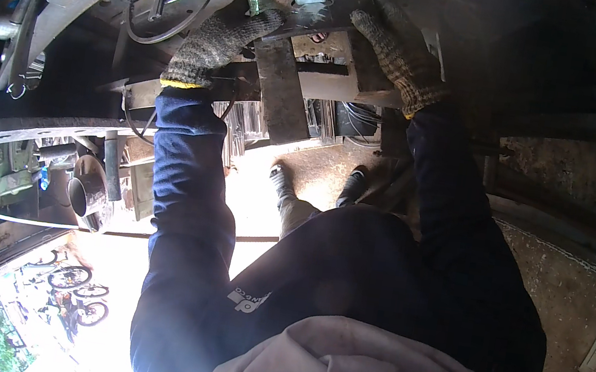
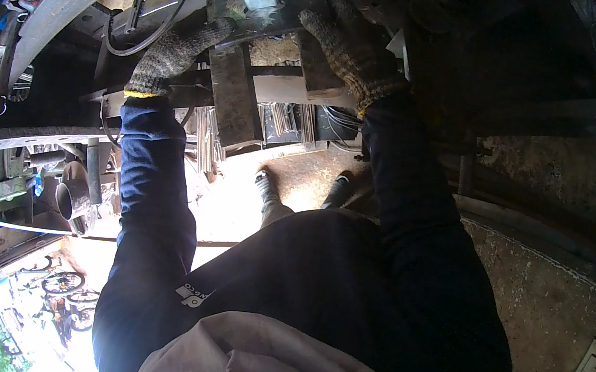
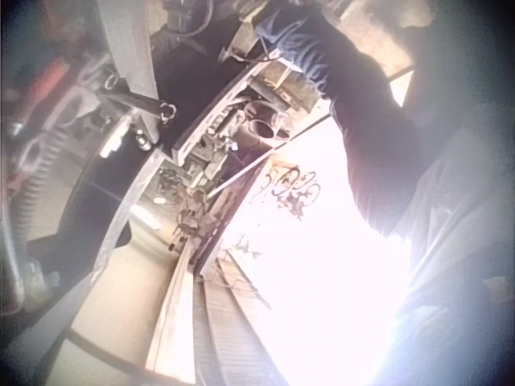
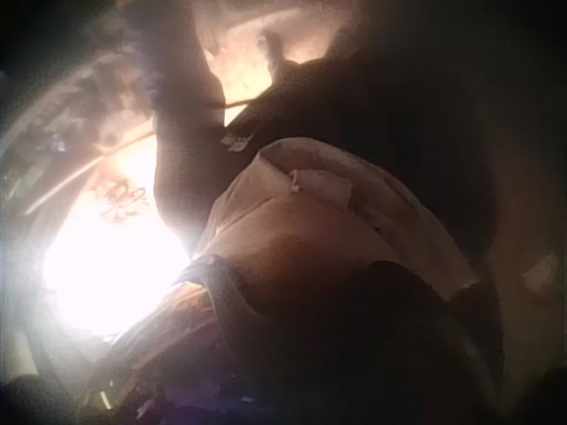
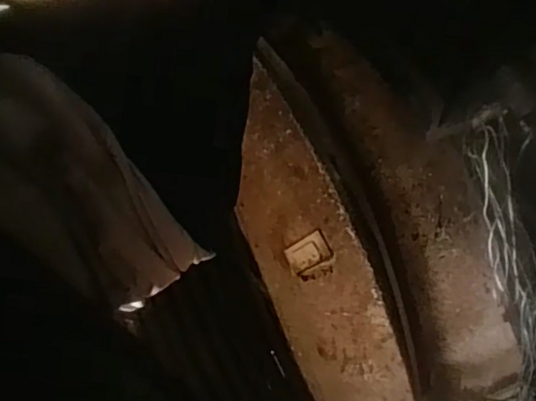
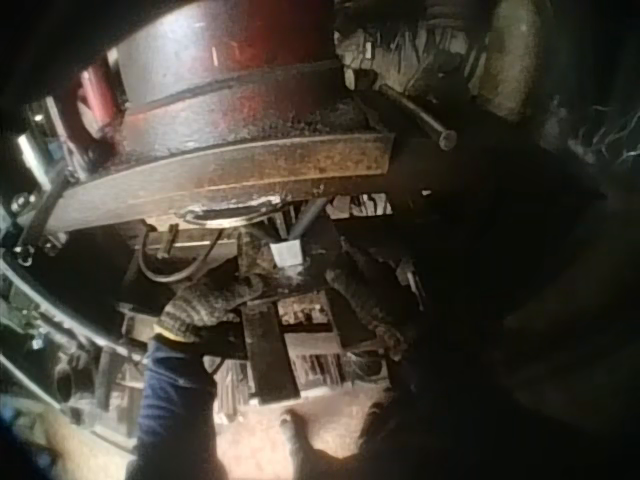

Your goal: The person uses a bending machine to shape a metal piece, adjusting the position of the metal and using a lever to apply pressure.

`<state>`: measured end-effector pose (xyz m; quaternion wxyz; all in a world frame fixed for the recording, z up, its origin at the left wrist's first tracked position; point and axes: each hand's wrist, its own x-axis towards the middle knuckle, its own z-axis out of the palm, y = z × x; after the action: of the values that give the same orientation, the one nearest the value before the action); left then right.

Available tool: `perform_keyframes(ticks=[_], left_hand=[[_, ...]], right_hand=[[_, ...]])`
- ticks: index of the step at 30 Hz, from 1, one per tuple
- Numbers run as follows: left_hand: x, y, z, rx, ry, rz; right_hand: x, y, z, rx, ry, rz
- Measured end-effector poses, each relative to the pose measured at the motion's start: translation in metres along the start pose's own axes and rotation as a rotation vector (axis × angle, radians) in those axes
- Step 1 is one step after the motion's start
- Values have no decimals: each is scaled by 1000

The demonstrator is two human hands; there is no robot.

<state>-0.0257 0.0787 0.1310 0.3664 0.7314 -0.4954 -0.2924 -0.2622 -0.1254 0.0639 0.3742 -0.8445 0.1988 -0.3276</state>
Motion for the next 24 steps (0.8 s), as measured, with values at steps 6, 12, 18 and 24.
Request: perform_keyframes(ticks=[6, 12, 18, 24], left_hand=[[4, -10, -1, 2, -18, -1], [7, -11, -3, 24, -54, 15], [4, -7, -1, -7, -29, -35], [-4, 18, 2, -19, 15, -105]], right_hand=[[-1, -5, -2, 10, -21, -22], [-2, 7, -3, -191, -5, -225], [-1, 7, 0, -71, -8, -131], [0, 1, 0, 112, -5, 38]])
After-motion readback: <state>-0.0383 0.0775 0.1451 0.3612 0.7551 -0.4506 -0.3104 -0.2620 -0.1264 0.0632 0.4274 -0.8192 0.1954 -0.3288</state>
